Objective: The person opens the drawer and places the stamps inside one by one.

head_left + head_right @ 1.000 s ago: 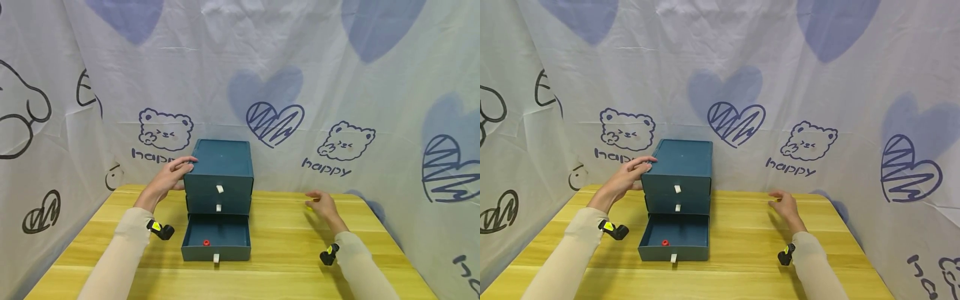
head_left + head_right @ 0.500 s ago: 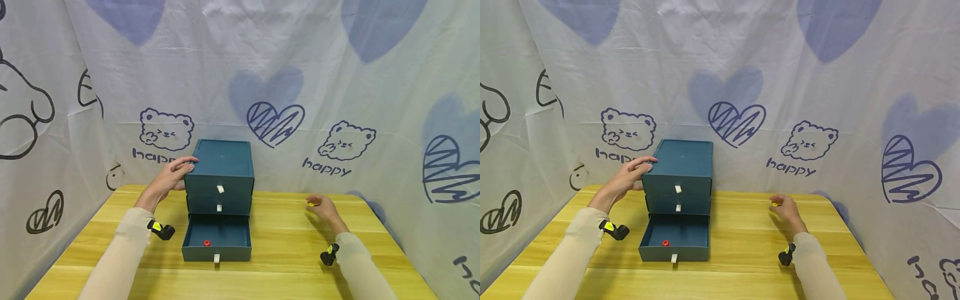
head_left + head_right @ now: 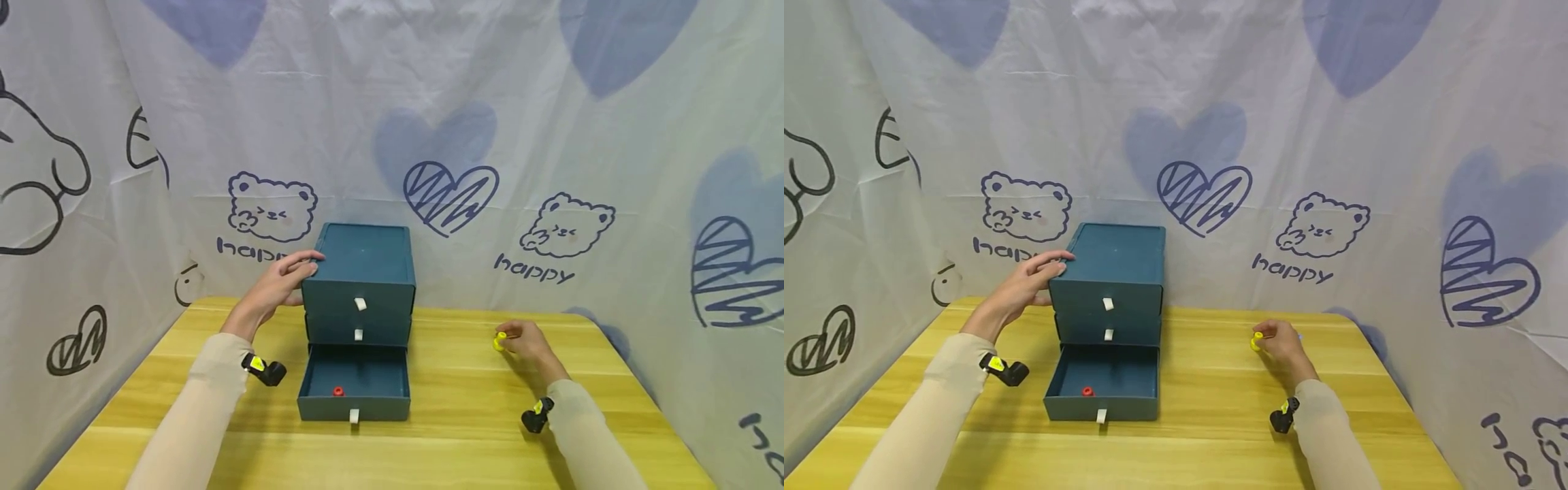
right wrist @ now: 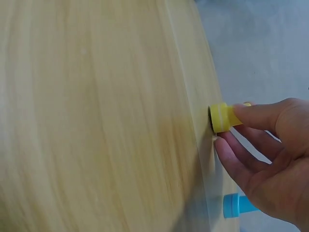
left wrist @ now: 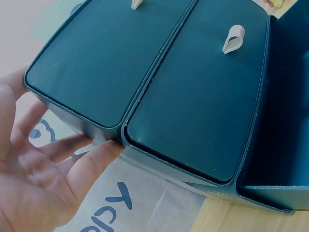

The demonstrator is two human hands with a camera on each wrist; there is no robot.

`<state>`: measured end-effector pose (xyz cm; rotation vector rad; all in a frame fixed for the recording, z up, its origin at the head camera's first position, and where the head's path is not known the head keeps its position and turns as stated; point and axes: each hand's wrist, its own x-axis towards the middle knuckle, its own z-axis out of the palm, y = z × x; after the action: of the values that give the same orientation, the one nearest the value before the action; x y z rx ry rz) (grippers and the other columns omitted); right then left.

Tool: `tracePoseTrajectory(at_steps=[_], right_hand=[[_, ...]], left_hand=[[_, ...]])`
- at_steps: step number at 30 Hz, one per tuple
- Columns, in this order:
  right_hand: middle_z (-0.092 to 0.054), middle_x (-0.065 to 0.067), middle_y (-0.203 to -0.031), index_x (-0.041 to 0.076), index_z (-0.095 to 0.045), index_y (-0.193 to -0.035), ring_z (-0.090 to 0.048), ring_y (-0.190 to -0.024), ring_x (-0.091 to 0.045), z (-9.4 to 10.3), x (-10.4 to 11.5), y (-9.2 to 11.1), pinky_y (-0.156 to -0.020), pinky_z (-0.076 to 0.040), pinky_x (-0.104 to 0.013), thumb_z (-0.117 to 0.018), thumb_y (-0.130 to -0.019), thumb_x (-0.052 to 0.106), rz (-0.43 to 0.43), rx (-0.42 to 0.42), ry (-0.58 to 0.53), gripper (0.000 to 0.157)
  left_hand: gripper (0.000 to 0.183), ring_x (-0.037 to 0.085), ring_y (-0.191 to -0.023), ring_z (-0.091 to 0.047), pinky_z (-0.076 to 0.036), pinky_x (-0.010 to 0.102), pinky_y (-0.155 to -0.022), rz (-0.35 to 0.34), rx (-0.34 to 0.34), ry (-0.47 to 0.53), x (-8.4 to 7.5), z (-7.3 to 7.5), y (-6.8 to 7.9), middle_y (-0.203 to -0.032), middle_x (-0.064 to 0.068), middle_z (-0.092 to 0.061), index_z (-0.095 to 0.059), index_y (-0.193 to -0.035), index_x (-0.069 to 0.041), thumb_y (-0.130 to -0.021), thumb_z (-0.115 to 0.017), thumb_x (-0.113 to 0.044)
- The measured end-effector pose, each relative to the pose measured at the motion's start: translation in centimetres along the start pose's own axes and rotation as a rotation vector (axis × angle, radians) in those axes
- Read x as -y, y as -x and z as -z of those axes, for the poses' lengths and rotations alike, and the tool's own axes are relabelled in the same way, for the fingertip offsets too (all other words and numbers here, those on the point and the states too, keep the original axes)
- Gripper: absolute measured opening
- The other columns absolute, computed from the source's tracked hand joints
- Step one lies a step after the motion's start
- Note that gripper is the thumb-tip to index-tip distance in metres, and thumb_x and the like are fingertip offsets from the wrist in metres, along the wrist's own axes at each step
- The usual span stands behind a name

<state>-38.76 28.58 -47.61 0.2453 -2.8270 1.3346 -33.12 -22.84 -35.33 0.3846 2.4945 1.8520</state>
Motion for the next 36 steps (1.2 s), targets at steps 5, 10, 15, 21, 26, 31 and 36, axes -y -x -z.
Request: tracePoseTrajectory(at_steps=[5, 10, 15, 21, 26, 31, 36], right_hand=[[-0.069, -0.033, -0.119, -0.014, -0.065, -0.123, -0.07, -0.106, -0.037, -0.3, 0.6, 0.2, -0.081, -0.064, -0.037, -0.067, -0.095, -0.004, -0.002, 0.002, -0.015, 0.03], [-0.068, -0.032, -0.12, -0.013, -0.065, -0.125, -0.072, -0.099, -0.03, -0.6, 1.4, 0.3, -0.08, -0.065, -0.04, -0.067, -0.095, -0.002, -0.018, 0.017, -0.047, 0.032], [-0.068, -0.029, -0.122, -0.01, -0.066, -0.126, -0.072, -0.101, -0.029, -0.9, 2.0, 0.3, -0.082, -0.065, -0.04, -0.067, -0.096, 0.0, -0.026, 0.032, -0.052, 0.032], [-0.067, -0.029, -0.124, -0.008, -0.066, -0.129, -0.072, -0.104, -0.032, -1.1, 3.6, 0.4, -0.086, -0.064, -0.043, -0.067, -0.098, 0.001, 0.006, 0.054, -0.088, 0.032], [-0.066, -0.033, -0.126, -0.01, -0.066, -0.127, -0.073, -0.104, -0.031, -1.2, 5.4, 0.6, -0.088, -0.064, -0.043, -0.068, -0.096, -0.001, 0.067, 0.07, -0.143, 0.032], [-0.064, -0.037, -0.127, -0.012, -0.066, -0.126, -0.074, -0.104, -0.031, -1.5, 6.8, 1.0, -0.086, -0.065, -0.039, -0.069, -0.095, -0.002, 0.115, 0.112, -0.19, 0.033], [-0.066, -0.034, -0.127, -0.008, -0.068, -0.126, -0.074, -0.101, -0.03, -1.5, 8.0, 1.6, -0.086, -0.065, -0.039, -0.07, -0.096, 0.002, 0.118, 0.135, -0.17, 0.032]], left_hand=[[0.05, 0.05, -0.152, -0.031, -0.044, 0.069, -0.108, 0.004, -0.002, 0.003, 0.1, 0.0, 0.0, -0.171, 0.014, -0.022, -0.047, -0.151, -0.016, -0.108, -0.051, -0.041], [0.049, 0.05, -0.151, -0.032, -0.045, 0.069, -0.108, 0.007, -0.007, 0.003, 0.3, 0.0, 0.1, -0.171, 0.014, -0.023, -0.047, -0.151, -0.016, -0.109, -0.05, -0.041], [0.05, 0.049, -0.152, -0.031, -0.044, 0.069, -0.108, -0.001, -0.006, -0.008, 0.3, -0.1, 0.1, -0.171, 0.015, -0.023, -0.047, -0.151, -0.016, -0.109, -0.05, -0.041], [0.05, 0.051, -0.153, -0.027, -0.043, 0.07, -0.109, -0.002, 0.002, 0.006, 0.1, 0.2, 0.2, -0.172, 0.015, -0.02, -0.046, -0.151, -0.015, -0.109, -0.05, -0.041], [0.051, 0.053, -0.154, -0.023, -0.042, 0.07, -0.109, -0.002, 0.003, 0.001, 0.0, 0.1, 0.0, -0.173, 0.014, -0.017, -0.047, -0.151, -0.015, -0.108, -0.05, -0.042], [0.052, 0.053, -0.154, -0.023, -0.043, 0.07, -0.11, -0.007, 0.006, -0.003, 0.0, -0.1, -0.1, -0.173, 0.015, -0.016, -0.046, -0.152, -0.015, -0.108, -0.05, -0.042], [0.051, 0.052, -0.154, -0.024, -0.043, 0.07, -0.109, -0.005, 0.005, -0.005, -0.1, -0.2, -0.2, -0.173, 0.014, -0.016, -0.046, -0.152, -0.015, -0.109, -0.05, -0.042]])
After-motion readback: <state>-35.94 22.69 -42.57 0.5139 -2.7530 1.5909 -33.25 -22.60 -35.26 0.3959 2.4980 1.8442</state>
